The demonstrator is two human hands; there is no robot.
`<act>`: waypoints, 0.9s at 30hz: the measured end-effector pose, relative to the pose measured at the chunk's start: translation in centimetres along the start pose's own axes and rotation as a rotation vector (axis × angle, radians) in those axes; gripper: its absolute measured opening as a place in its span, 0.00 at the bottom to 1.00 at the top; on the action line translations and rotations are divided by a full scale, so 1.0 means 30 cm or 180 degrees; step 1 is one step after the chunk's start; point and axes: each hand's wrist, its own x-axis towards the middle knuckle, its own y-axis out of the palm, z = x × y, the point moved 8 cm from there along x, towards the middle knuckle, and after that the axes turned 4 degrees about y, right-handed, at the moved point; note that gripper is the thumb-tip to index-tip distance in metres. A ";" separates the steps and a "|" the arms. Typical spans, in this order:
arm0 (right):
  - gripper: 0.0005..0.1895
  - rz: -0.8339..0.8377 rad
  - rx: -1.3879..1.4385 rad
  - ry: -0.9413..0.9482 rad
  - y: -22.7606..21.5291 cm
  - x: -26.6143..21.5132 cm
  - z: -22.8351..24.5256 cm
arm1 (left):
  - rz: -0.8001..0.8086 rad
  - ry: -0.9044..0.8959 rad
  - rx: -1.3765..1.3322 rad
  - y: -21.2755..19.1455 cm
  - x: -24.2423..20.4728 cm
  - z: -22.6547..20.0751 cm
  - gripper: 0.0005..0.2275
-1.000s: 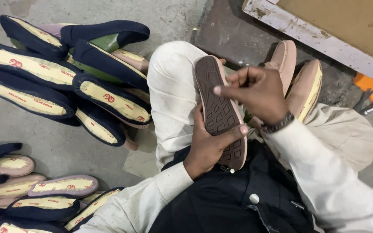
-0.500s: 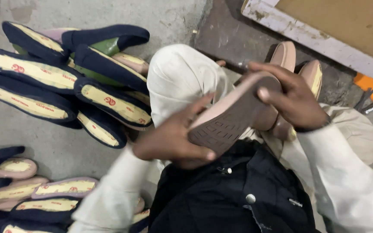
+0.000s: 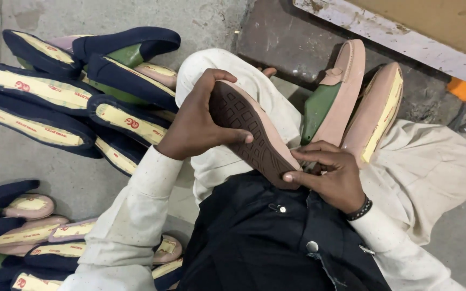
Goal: Applying rubber soles to shoe uppers by heating the soles in a specialized box and then manually pressing and aligning them together.
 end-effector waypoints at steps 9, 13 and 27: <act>0.17 -0.0663 0.0243 -0.0624 0.073 0.103 0.140 | -0.0264 0.0314 -0.0604 -0.008 -0.013 0.040 0.37; 0.15 -0.0926 0.0370 -0.1199 0.100 0.123 0.202 | -0.0266 0.0401 -0.0636 -0.005 -0.032 0.028 0.35; 0.11 -0.0810 0.0301 -0.1352 0.076 0.148 0.327 | -0.0508 0.1094 -0.0733 0.002 -0.086 -0.151 0.15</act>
